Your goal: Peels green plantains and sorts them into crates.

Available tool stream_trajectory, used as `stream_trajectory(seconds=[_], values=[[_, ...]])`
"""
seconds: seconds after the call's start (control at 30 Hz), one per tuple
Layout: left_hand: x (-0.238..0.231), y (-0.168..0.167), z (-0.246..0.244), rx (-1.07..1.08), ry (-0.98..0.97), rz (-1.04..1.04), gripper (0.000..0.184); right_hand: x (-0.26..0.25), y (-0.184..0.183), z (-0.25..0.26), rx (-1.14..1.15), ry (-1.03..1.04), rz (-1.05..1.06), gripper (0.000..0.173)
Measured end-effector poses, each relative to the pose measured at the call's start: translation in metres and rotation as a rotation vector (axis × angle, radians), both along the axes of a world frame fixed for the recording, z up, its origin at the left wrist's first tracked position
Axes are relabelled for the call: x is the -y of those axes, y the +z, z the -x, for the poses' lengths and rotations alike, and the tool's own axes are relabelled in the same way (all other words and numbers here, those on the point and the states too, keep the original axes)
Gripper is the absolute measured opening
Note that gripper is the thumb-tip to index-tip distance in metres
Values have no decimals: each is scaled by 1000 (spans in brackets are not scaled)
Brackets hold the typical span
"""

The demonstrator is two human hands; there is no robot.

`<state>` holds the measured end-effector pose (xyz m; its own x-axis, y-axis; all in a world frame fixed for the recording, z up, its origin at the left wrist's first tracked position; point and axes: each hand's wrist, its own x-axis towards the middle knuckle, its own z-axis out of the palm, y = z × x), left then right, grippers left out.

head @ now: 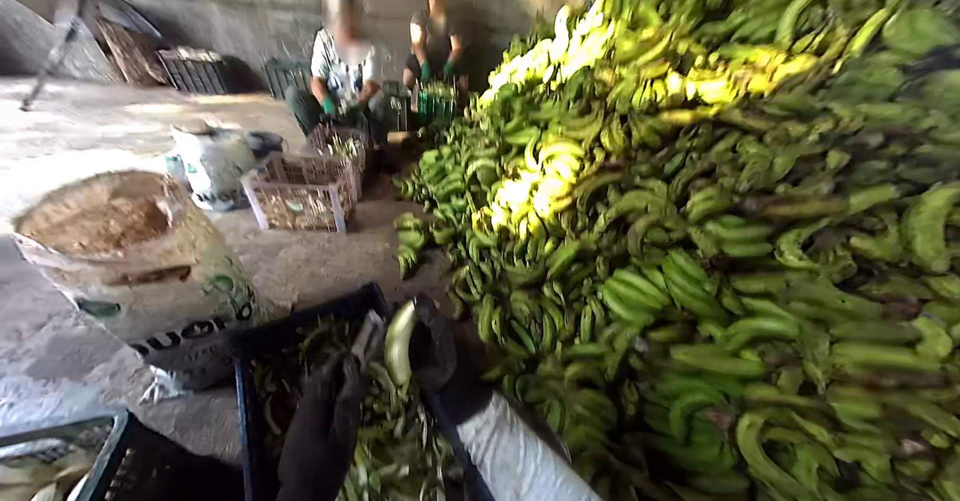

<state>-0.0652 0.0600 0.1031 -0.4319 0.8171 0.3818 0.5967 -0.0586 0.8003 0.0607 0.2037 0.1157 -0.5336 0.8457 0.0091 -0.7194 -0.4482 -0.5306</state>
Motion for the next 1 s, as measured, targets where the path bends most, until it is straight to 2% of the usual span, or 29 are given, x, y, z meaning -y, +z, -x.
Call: stream_trajectory(seconds=[0.1,0.3,0.43,0.6,0.73,0.9,1.0], values=[[-4,-5,3,-142,18,-7,63,0,10,3,-122,3,124,37],[-3,-2,-2,32,16,-25,58,-2,7,6,-145,-73,196,35],[-4,0,-2,59,22,-22,58,-4,7,7,-141,-101,206,36],[-9,-3,-4,-180,40,-47,62,-9,1,10,-122,-154,149,41],[-14,-2,-13,-372,100,-60,60,-16,-7,7,-211,-106,105,41],[-17,-3,-16,-496,190,-107,54,-16,6,1,-222,-188,238,41],[-18,-2,-16,-477,161,-85,54,-18,5,-4,-256,-143,222,42]])
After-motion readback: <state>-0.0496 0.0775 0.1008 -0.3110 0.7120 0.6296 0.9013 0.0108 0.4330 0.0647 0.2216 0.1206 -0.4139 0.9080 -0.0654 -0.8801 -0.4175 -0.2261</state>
